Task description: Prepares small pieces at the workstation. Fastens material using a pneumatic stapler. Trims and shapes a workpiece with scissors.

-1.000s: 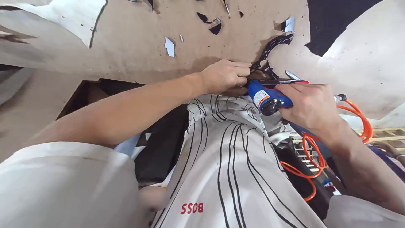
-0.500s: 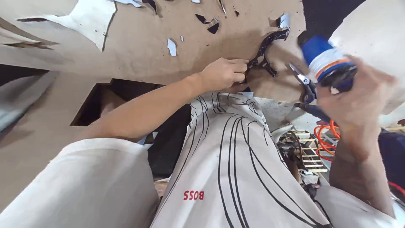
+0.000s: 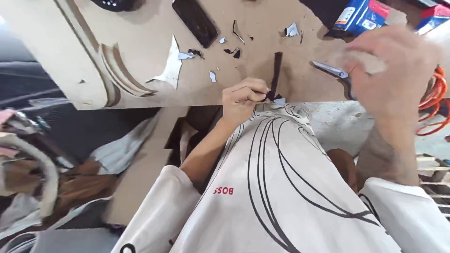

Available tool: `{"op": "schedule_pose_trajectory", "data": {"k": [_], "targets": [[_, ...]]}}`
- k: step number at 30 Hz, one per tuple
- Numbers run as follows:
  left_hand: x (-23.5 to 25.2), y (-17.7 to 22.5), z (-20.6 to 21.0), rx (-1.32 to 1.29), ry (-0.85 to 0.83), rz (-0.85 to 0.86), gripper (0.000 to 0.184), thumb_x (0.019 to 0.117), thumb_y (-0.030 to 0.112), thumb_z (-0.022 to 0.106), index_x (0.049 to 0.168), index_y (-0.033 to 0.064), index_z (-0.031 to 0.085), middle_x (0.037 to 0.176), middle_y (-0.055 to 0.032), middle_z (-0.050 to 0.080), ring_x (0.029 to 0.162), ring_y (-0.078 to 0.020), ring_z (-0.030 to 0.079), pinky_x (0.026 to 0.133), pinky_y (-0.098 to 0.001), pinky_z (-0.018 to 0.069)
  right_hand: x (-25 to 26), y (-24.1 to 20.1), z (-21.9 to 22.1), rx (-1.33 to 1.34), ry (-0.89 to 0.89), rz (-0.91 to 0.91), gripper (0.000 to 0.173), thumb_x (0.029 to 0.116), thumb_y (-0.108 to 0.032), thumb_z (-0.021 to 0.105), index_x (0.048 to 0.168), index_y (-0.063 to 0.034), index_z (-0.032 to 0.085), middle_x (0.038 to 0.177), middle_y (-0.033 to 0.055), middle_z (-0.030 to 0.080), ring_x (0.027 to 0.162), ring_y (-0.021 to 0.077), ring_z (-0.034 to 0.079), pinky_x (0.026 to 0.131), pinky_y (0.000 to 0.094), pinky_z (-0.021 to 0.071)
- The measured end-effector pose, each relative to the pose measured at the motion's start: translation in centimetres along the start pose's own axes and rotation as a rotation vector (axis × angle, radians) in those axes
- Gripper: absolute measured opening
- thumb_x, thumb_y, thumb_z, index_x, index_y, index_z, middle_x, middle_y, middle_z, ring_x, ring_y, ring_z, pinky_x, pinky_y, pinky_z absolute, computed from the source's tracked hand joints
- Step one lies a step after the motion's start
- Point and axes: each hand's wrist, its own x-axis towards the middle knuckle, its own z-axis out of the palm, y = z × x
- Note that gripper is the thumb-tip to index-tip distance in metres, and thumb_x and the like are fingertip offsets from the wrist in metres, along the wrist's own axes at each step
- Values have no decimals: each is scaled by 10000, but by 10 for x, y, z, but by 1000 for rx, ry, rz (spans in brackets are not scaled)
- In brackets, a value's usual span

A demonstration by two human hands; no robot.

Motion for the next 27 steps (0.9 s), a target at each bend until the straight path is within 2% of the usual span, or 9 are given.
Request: {"op": "schedule_pose_trajectory", "data": {"k": [3, 6, 8, 11, 13, 18, 22, 25, 27], "targets": [[11, 24, -8, -32, -143, 1, 124, 869, -82, 727, 795, -1, 671, 978, -134, 738, 1029, -248, 726, 918, -436, 619, -9, -52, 5, 349, -73, -294, 243, 982, -221, 698, 1156, -61, 751, 1332, 133, 664, 1344, 302, 558, 1143, 464, 459], [15, 50, -6, -35, -272, -54, 111, 911, 15, 716, 803, 41, 729, 958, -92, 762, 1056, -232, 710, 973, -429, 574, -15, -58, 30, 634, -234, -403, 406, 950, -424, 711, 1197, -102, 740, 1423, 100, 615, 1426, 260, 483, 1193, 456, 421], [28, 72, -14, -2, -303, -67, 108, 895, 35, 715, 792, 48, 743, 960, -93, 771, 1117, -246, 675, 1066, -413, 485, -7, -67, 58, 766, -255, -489, 376, 928, -477, 729, 1101, -144, 740, 1245, 19, 699, 1263, 144, 597, 1118, 420, 477], [30, 90, -17, 99, -272, -184, 54, 815, -51, 753, 791, -3, 749, 981, -106, 744, 1082, -215, 663, 1008, -356, 526, -6, -77, 87, 830, -224, -539, 294, 903, -419, 785, 903, -127, 752, 939, 5, 748, 955, 115, 703, 1002, 426, 551], [20, 91, -18, 132, -267, -319, 31, 843, -31, 761, 867, -18, 745, 1038, -108, 736, 1072, -201, 666, 981, -368, 546, -17, -78, 90, 723, -225, -470, 302, 906, -380, 790, 919, -79, 773, 947, 65, 765, 950, 186, 718, 1050, 513, 492], [11, 101, -25, 262, -136, -469, 318, 887, 142, 811, 1154, 7, 706, 1098, -95, 737, 1035, -152, 700, 977, -362, 567, -23, -105, 93, 198, 100, -313, 209, 942, -248, 667, 869, -87, 779, 803, 99, 738, 804, 286, 703, 1037, 629, 388], [14, 88, -16, 298, 84, -448, 266, 927, 163, 764, 1149, 25, 718, 1234, -113, 678, 1102, -176, 671, 985, -354, 567, -18, -123, 93, -53, 178, -284, 208, 964, -230, 659, 941, -86, 808, 841, 95, 768, 804, 286, 728, 1032, 626, 412], [26, 83, -10, 298, 136, -454, 225, 956, 108, 712, 1176, 60, 726, 1186, -87, 714, 1062, -157, 701, 950, -352, 594, -11, -140, 74, -123, 57, -222, 259, 1016, -184, 575, 1019, -54, 799, 873, 125, 779, 825, 321, 754, 1095, 658, 388], [31, 80, -9, 358, 111, -349, 168, 953, 79, 702, 1114, 68, 752, 1173, -71, 723, 1097, -148, 681, 998, -346, 556, 1, -146, 53, -102, -95, -136, 280, 1037, -197, 543, 1045, -57, 786, 879, 154, 771, 837, 358, 750, 987, 645, 487]]}}
